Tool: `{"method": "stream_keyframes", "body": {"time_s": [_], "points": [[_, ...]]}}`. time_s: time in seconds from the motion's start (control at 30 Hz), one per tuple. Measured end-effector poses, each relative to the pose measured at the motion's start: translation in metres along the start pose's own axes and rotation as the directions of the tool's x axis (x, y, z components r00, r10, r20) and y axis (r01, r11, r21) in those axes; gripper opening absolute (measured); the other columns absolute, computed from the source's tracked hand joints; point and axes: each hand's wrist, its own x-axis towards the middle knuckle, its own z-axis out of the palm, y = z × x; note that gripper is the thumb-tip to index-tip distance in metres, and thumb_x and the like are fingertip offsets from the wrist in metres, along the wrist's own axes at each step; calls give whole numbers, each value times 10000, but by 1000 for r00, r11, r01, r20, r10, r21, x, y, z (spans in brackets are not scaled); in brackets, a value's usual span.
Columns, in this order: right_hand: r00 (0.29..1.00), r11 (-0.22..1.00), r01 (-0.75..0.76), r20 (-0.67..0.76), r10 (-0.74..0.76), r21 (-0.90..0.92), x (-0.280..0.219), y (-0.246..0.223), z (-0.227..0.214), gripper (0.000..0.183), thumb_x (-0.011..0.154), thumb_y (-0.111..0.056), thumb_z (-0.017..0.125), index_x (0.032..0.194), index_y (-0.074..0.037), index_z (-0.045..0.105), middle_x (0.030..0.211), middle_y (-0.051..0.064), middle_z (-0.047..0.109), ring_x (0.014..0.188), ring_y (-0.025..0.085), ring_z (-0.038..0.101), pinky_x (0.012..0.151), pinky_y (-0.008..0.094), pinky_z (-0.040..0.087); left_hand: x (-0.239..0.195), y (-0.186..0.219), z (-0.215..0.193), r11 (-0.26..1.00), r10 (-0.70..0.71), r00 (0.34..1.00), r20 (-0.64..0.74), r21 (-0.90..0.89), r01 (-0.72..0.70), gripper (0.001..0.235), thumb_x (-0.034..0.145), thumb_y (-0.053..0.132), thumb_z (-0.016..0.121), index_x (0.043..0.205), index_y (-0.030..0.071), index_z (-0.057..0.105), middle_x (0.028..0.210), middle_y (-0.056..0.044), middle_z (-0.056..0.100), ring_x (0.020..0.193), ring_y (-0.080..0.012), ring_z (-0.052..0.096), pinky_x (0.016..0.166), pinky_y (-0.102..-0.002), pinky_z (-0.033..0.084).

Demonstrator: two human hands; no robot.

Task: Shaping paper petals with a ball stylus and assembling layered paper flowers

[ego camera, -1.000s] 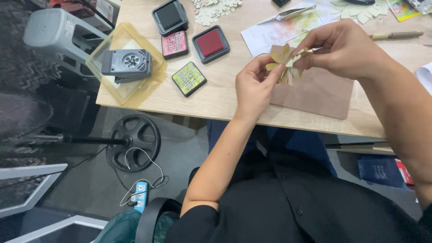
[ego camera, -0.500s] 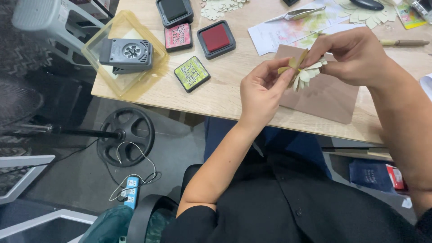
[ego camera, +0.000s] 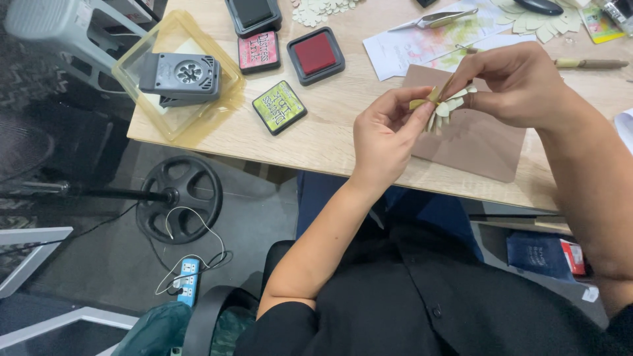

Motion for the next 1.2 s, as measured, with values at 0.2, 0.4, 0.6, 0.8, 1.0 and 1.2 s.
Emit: {"method": "stream_keyframes", "body": {"time_s": [0.2,0.4,0.6,0.8,1.0,1.2], "points": [[989,992,-121,-90,117,-41,1,-7,10,251,847,29,816,1066,57,697,966,137,697,916,181,686,890,249,568,8,-12,-4,1000,-18,1000,-9,-12,18,159,971,51,718,1129,32,730,1017,-53,762,888,-73,694,781,-210,586],[935,957,-288,-207,288,29,5,-19,20,348,824,-3,831,1132,-27,671,950,80,701,917,107,678,806,208,521,14,-31,-12,991,-80,997,-1,-106,79,212,968,54,713,1176,18,721,1042,-82,761,927,-79,694,822,-217,582],[879,923,-342,-287,380,174,4,-13,24,276,820,-29,841,1019,-78,656,921,-5,686,814,38,645,658,157,482,15,-42,-10,974,-77,997,-5,-215,74,222,996,18,671,1214,0,708,1083,-132,759,983,-137,718,894,-261,601],[866,921,-327,-322,383,213,3,-8,24,273,832,-9,836,1032,-66,660,891,23,688,813,58,673,684,163,528,16,-45,-9,961,-104,995,-9,-257,98,243,1034,53,642,1264,-13,687,1161,-143,732,1039,-183,701,935,-335,620],[878,913,-304,-292,380,273,1,1,20,278,825,-16,840,1011,-73,641,937,30,713,812,77,691,670,195,577,15,-26,-5,972,-108,994,24,-209,111,239,1054,101,622,1266,14,690,1144,-111,737,999,-161,701,893,-302,603],[870,926,-296,-335,363,235,1,0,21,291,818,-32,850,1019,-90,649,951,25,714,850,66,683,762,178,571,16,-20,-7,967,-127,990,57,-215,137,280,1066,150,595,1304,24,672,1176,-114,727,1023,-175,688,889,-336,590]]}}
